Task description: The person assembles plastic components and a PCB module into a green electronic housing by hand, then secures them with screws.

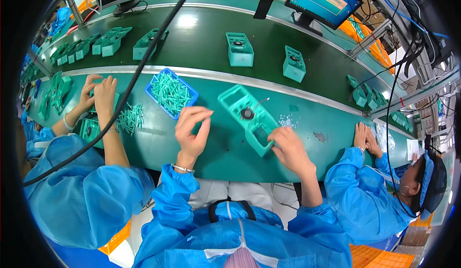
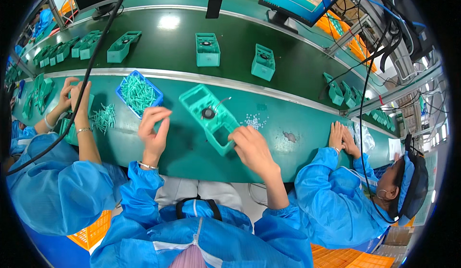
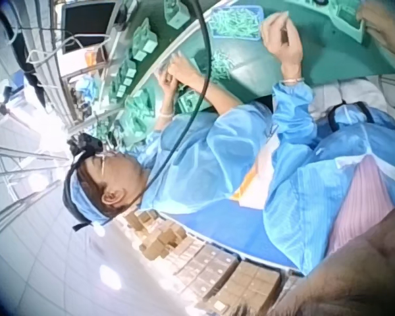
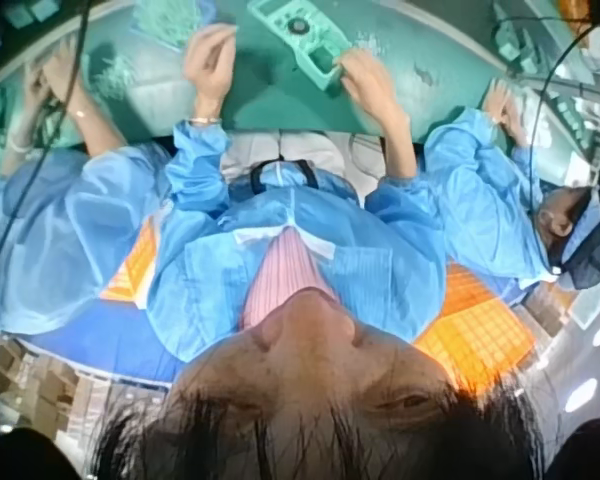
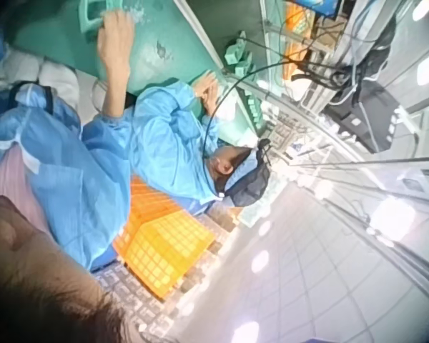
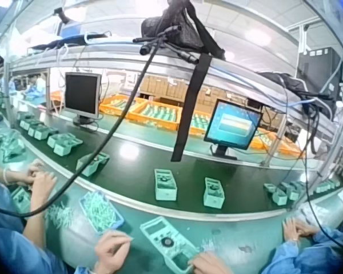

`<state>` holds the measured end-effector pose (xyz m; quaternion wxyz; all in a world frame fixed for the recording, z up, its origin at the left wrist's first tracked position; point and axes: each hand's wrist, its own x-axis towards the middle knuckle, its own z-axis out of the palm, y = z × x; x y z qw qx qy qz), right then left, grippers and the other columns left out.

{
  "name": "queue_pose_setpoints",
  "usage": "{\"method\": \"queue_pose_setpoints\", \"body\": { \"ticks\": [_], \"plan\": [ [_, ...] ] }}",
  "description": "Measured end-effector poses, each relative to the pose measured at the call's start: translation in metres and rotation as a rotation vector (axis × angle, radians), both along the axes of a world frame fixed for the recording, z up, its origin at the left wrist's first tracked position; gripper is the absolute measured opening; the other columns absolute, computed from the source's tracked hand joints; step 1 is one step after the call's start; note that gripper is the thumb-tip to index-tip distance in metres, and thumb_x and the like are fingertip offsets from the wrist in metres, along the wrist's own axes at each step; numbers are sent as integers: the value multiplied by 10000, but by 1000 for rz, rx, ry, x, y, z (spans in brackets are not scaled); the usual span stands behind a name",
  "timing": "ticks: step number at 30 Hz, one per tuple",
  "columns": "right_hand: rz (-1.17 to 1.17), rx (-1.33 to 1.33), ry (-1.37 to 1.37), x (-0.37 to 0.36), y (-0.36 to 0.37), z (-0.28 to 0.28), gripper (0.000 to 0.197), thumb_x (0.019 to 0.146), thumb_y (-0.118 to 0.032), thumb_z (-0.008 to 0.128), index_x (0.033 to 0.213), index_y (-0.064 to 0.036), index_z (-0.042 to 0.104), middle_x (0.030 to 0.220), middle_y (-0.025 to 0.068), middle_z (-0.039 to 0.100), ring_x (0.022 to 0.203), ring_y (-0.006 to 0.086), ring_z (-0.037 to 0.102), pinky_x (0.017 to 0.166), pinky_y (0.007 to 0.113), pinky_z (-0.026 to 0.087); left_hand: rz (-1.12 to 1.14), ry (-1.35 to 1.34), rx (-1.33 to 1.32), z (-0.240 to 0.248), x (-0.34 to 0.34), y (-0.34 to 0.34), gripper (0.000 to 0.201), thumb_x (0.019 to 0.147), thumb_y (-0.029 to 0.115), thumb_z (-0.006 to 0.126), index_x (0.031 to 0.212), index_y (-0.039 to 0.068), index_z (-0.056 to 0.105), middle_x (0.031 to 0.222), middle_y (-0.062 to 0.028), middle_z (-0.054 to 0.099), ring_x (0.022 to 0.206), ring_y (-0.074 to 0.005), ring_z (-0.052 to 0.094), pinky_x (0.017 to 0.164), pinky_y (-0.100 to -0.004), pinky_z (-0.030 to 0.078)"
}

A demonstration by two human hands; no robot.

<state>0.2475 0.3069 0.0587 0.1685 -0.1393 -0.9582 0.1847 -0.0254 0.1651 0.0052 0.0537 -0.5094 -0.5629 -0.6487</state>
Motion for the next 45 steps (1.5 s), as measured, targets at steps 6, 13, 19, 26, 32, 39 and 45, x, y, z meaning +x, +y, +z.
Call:
{"method": "queue_pose_setpoints", "body": {
  "ticks": [6,13,19,26,32,39,45],
  "plan": [
    [-9,74,116,-85,20,28,467,739,48,776,1161,-60,608,1060,115,620,965,361,598,823,462,512,-43,171,44,5,2,-5,243,772,-121,718,986,-15,762,885,-135,690,768,-265,656,676,-346,519],
    [-7,142,-71,-79,19,17,326,769,63,690,1061,-65,624,1107,86,635,995,322,593,827,431,505,47,132,56,-1,7,-10,267,770,-127,715,1005,-9,760,948,-132,688,830,-265,656,711,-353,522],
    [120,178,-212,-16,3,32,278,772,26,656,1016,-104,625,1157,37,653,1048,268,588,892,407,479,146,120,-30,12,9,-13,358,827,-70,706,1179,-4,725,1149,-165,682,1031,-327,633,932,-419,498],
    [224,173,-228,-10,-17,0,291,799,-42,687,1079,-106,636,1344,41,660,1099,242,610,939,385,481,-156,105,-616,4,14,-29,446,857,46,770,1297,22,694,1146,-136,725,1073,-344,659,970,-430,481],
    [-226,-58,228,30,-21,-25,314,910,44,655,1203,-53,715,1200,157,727,1007,338,712,890,408,591,-108,68,-728,8,25,-47,405,860,52,788,1257,37,714,939,-123,725,867,-309,686,751,-415,511],
    [-602,-455,310,33,16,-56,92,954,9,713,1044,19,728,978,161,686,799,255,713,695,336,566,-129,-107,-715,0,58,-41,556,865,2,770,1406,19,639,713,-80,615,580,-162,565,553,-329,448],
    [-542,-97,138,15,22,-50,56,945,-28,723,999,-15,710,971,131,676,787,304,703,668,395,547,-52,-172,-624,-14,77,-41,667,830,8,770,1472,44,594,657,-32,579,532,-133,532,532,-319,420]
  ]
}}
